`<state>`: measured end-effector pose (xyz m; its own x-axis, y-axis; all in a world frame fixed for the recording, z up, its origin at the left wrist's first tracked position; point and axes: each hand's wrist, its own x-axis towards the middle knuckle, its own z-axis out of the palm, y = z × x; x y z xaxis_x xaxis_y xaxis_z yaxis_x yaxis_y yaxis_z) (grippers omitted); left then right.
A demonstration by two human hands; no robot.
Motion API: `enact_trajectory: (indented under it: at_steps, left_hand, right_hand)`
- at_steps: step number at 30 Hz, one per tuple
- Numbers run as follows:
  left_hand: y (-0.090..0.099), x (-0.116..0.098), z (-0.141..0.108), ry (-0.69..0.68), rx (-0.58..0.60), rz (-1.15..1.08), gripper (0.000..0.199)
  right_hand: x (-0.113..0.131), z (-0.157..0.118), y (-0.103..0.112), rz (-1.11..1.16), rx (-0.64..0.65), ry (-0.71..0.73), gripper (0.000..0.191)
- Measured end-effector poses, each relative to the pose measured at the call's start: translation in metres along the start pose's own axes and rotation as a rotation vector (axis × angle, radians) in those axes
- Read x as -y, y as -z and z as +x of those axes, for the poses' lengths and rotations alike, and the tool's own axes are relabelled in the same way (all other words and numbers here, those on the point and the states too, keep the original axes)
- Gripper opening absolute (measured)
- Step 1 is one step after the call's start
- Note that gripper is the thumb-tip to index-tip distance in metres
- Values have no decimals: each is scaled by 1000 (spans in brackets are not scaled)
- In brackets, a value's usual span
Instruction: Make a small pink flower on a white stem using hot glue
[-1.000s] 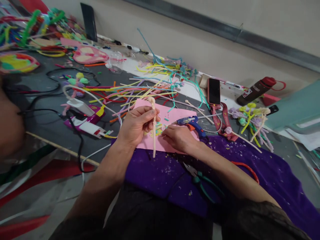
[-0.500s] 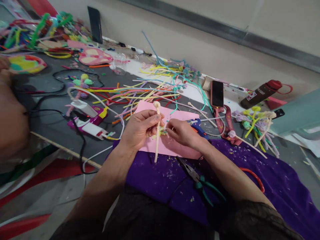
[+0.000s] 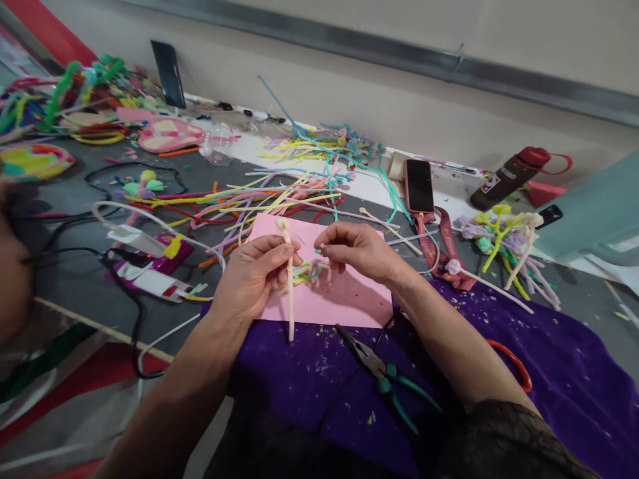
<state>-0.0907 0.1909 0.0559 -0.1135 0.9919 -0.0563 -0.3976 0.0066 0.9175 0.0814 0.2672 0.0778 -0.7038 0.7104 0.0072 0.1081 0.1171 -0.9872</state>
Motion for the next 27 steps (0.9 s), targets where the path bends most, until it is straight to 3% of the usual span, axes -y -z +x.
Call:
enact_trajectory:
  at_steps: [9, 17, 27]
  left_hand:
    - [-2, 5, 1, 47, 3, 76, 16]
    - [-6, 7, 1, 90, -11, 112, 16]
    - [-5, 9, 0, 70, -6, 140, 16]
  right_hand:
    - [-5, 0, -1, 91, -133, -15, 14]
    - [-7, -1, -7, 313, -89, 20, 10]
    - [-15, 0, -20, 257, -91, 71, 11]
